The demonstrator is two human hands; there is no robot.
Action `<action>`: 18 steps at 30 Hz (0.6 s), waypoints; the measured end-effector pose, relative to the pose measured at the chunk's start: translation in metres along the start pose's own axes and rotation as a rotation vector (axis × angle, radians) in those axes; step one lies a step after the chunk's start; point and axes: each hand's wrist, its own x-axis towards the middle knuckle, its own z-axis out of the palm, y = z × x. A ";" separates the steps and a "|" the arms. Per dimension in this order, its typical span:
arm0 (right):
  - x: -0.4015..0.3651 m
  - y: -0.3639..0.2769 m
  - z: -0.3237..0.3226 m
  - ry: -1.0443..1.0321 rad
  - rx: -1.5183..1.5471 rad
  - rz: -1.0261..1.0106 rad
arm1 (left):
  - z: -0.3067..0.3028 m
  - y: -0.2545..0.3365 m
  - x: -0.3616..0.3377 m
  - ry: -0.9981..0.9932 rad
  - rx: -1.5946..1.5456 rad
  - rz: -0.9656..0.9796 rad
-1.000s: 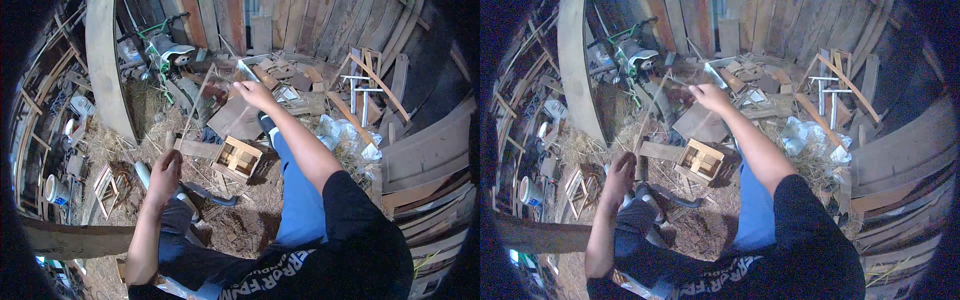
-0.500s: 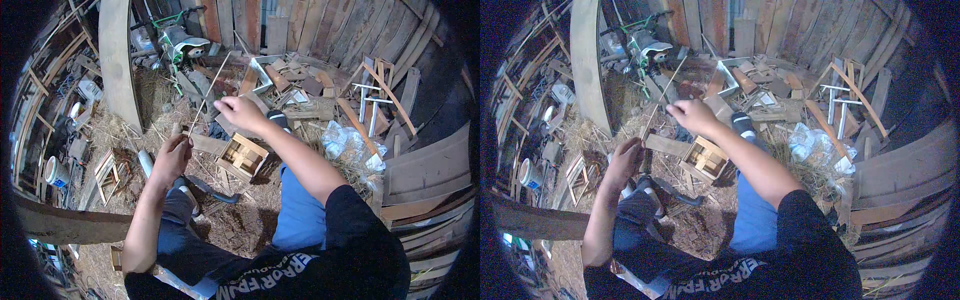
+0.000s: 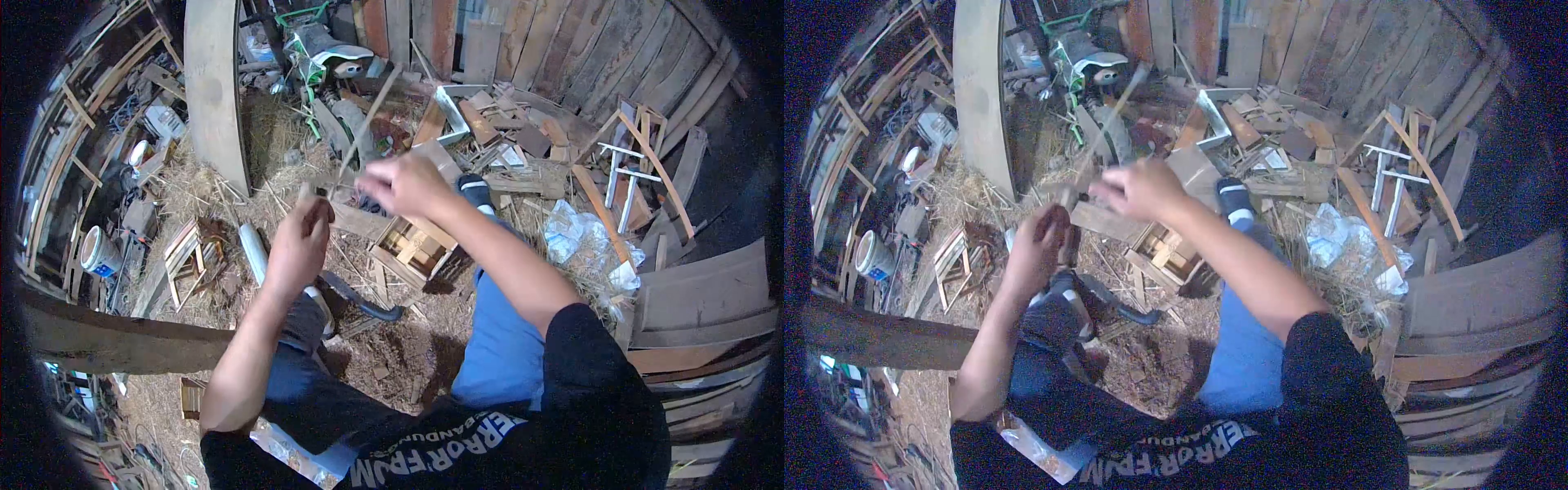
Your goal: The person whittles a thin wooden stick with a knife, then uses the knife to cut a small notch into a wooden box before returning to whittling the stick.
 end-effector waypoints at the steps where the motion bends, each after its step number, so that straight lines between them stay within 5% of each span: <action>1: 0.004 0.003 -0.001 0.026 -0.013 0.042 | -0.002 -0.005 0.006 0.001 0.069 0.021; 3: 0.008 -0.004 -0.002 0.032 0.016 0.151 | -0.005 -0.004 0.012 0.005 0.143 0.027; 6: -0.006 -0.017 0.006 0.070 -0.058 -0.067 | -0.001 0.005 -0.003 0.024 0.092 0.039; 7: 0.000 -0.007 0.002 0.014 -0.030 0.067 | 0.003 -0.007 0.004 0.027 0.068 0.182; 8: 0.010 0.007 -0.005 -0.045 -0.002 0.205 | 0.002 -0.018 0.003 0.004 0.064 0.096; 10: 0.011 0.022 -0.005 0.022 -0.035 0.151 | -0.002 0.000 0.004 -0.032 0.060 -0.056; 14: -0.009 -0.003 -0.004 0.033 -0.064 -0.038 | 0.002 -0.001 -0.004 -0.033 -0.046 0.039; 16: 0.006 0.019 -0.020 -0.073 0.006 0.315 | -0.002 0.017 -0.009 -0.100 -0.064 -0.108; 18: 0.005 0.037 -0.013 0.010 -0.047 0.203 | -0.004 0.025 -0.006 -0.126 -0.128 -0.259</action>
